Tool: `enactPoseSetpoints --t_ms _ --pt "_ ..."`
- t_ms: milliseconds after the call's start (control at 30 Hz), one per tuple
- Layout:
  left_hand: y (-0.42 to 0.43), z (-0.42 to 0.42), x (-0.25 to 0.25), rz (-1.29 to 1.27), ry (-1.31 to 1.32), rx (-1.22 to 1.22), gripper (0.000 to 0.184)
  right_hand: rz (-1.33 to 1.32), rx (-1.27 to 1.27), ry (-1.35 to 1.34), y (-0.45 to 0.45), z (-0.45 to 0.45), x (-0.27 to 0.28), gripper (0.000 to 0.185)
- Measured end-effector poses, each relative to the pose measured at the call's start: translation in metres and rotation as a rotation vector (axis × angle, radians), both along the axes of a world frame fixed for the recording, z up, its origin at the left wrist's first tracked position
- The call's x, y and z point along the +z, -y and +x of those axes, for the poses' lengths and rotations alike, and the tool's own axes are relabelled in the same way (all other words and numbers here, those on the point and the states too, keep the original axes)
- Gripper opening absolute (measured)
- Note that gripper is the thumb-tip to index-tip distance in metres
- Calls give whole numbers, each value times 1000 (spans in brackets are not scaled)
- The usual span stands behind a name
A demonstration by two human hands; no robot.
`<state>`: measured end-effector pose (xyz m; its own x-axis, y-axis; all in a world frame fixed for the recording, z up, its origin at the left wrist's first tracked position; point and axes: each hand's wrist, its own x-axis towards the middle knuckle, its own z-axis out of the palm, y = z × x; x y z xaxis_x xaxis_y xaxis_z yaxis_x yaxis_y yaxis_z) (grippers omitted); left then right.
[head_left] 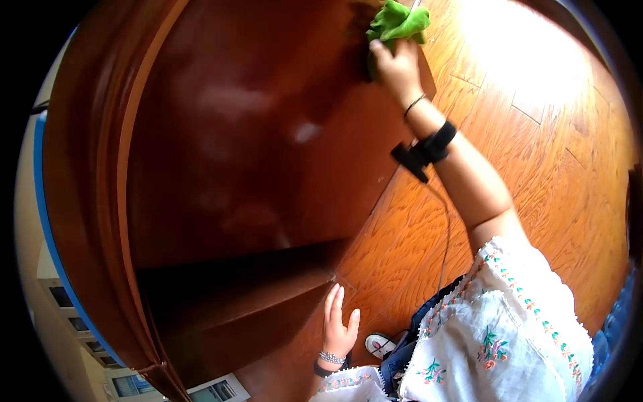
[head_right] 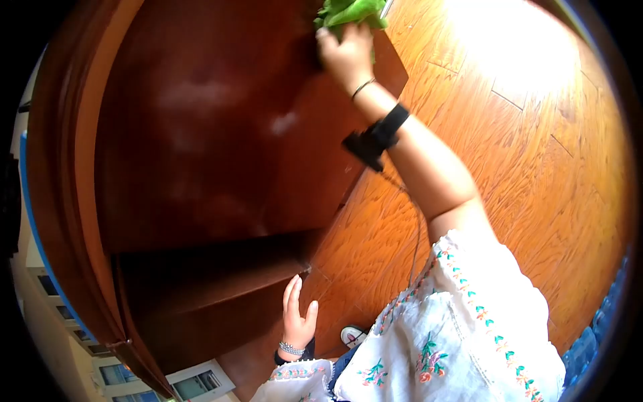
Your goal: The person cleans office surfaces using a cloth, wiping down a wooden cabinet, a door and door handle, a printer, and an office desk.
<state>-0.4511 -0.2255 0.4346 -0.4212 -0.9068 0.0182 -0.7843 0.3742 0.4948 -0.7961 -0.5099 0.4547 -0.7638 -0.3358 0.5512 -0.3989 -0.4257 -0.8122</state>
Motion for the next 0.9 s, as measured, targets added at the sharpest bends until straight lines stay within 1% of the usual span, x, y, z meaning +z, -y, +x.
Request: enactPoseSetpoints --t_ms 33,100,200,233,300,333,367,433,500,567,633,667,700,733,833,867,900 --pt "0 1 -2 30 3 7 53 -10 -11 -15 -19 28 18 49" --pt "-1 -2 -6 35 -6 -6 53 21 19 -179 -50 73 40 50" --pt "-2 -8 -7 46 20 -7 53 -203 204 -572 -88 108 73 43" --pt "12 -16 3 76 25 -12 53 -254 254 -681 -75 109 86 39" --pt "15 -26 10 68 24 -29 52 -418 295 -1044 -66 101 109 32" --pt "16 -31 15 101 0 -23 53 -516 233 -1085 -57 93 121 30" --pt "17 -32 16 101 2 -18 53 -607 269 -1144 -38 80 131 34" --pt "18 -33 16 90 0 -35 53 -656 208 -1262 -18 45 147 36" --pt "20 -15 12 97 -51 -40 52 -629 79 -1346 -6 17 162 38" --pt "22 -6 5 102 -86 -21 52 -424 50 -1312 5 -14 159 43" --pt "19 3 2 109 -62 -21 52 -406 -42 -1175 3 -43 168 36" --pt "15 8 -2 102 -64 -11 53 -291 -296 -1056 11 -52 166 35" --pt "13 10 -3 96 -63 15 53 -234 -105 -695 11 -65 151 31" --pt "10 13 -4 76 -71 7 53 -252 -81 -694 8 -65 151 31" --pt "0 22 -5 66 -54 22 54 -140 285 -40 3 -48 162 31" --pt "-1 24 -6 78 -57 25 54 -271 122 -164 -1 -27 162 28" --pt "-4 28 -2 97 -54 29 54 -268 159 -159 -9 -2 168 28"
